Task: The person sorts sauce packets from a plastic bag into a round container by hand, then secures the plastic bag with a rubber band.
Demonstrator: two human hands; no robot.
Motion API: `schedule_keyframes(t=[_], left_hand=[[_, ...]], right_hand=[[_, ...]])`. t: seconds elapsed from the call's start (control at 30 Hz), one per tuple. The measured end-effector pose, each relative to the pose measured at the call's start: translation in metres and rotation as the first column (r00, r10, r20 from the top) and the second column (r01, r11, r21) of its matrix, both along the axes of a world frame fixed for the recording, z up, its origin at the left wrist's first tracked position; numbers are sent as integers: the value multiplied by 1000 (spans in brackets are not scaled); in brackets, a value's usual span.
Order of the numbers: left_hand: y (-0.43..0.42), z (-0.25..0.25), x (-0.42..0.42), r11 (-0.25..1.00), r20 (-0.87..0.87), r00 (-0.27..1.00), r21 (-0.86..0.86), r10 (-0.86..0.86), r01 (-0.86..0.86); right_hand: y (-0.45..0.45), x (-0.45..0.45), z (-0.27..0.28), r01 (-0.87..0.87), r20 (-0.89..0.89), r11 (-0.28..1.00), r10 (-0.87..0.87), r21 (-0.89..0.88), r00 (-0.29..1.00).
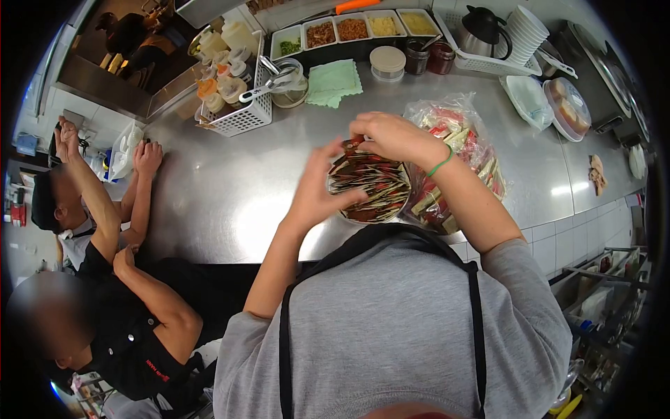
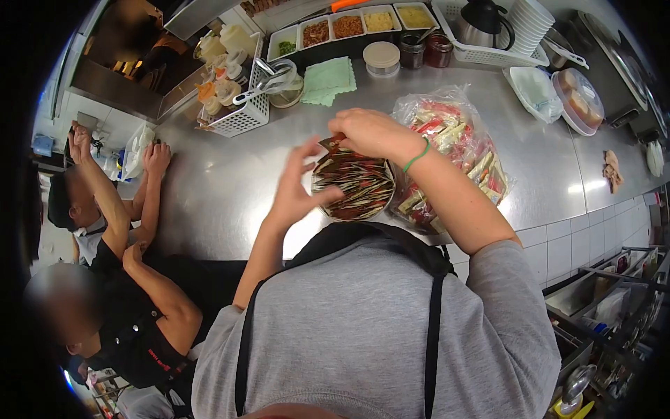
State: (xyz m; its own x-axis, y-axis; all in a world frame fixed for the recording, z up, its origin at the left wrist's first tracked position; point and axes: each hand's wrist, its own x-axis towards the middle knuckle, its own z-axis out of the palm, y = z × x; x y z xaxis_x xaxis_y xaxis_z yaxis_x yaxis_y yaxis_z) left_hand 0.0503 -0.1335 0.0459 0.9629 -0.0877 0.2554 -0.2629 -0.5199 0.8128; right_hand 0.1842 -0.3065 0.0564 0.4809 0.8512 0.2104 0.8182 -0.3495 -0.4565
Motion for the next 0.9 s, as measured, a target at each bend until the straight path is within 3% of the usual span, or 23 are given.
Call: schedule_keyframes(t=[0.07, 0.1, 0.2, 0.27, 0.4, 0.53, 0.6, 0.7, 0.77, 0.9], left_hand=[[9, 1, 13, 980, 88, 978, 45, 191, -195], [11, -3, 21, 979, 87, 977, 45, 196, -201], [16, -13, 37, 966, 121, 980, 187, 155, -176], [7, -15, 41, 969, -21, 997, 237, 70, -63], [4, -20, 47, 915, 122, 993, 400, 0, -49], [9, -21, 51, 902, 103, 994, 430, -33, -15], [10, -20, 49, 986, -69, 997, 170, 15, -3], [16, -30, 43, 991, -106, 986, 40, 128, -124], [20, -39, 39, 990, -104, 984, -9, 142, -144], [25, -45, 32, 983, -89, 981, -44, 171, -176]], right_hand=[[6, -3, 2, -37, -93, 995, 46, 95, 995], [8, -4, 0, -43, -95, 995, 52, 95, 994], [14, -7, -2, 24, -30, 999, -26, -45, 999], [9, -8, 0, 57, -35, 996, -60, -65, 998], [-5, 0, -16, 65, 5, 990, -65, -121, 998], [-10, 8, -21, -19, -80, 990, 8, -141, 997], [-11, 14, -26, -34, -95, 989, 21, -141, 995], [-4, 19, -26, -100, -98, 967, 79, -235, 992], [7, 20, -22, -120, -246, 886, 7, -448, 969], [17, 18, -33, -112, -231, 871, -2, -479, 973]])
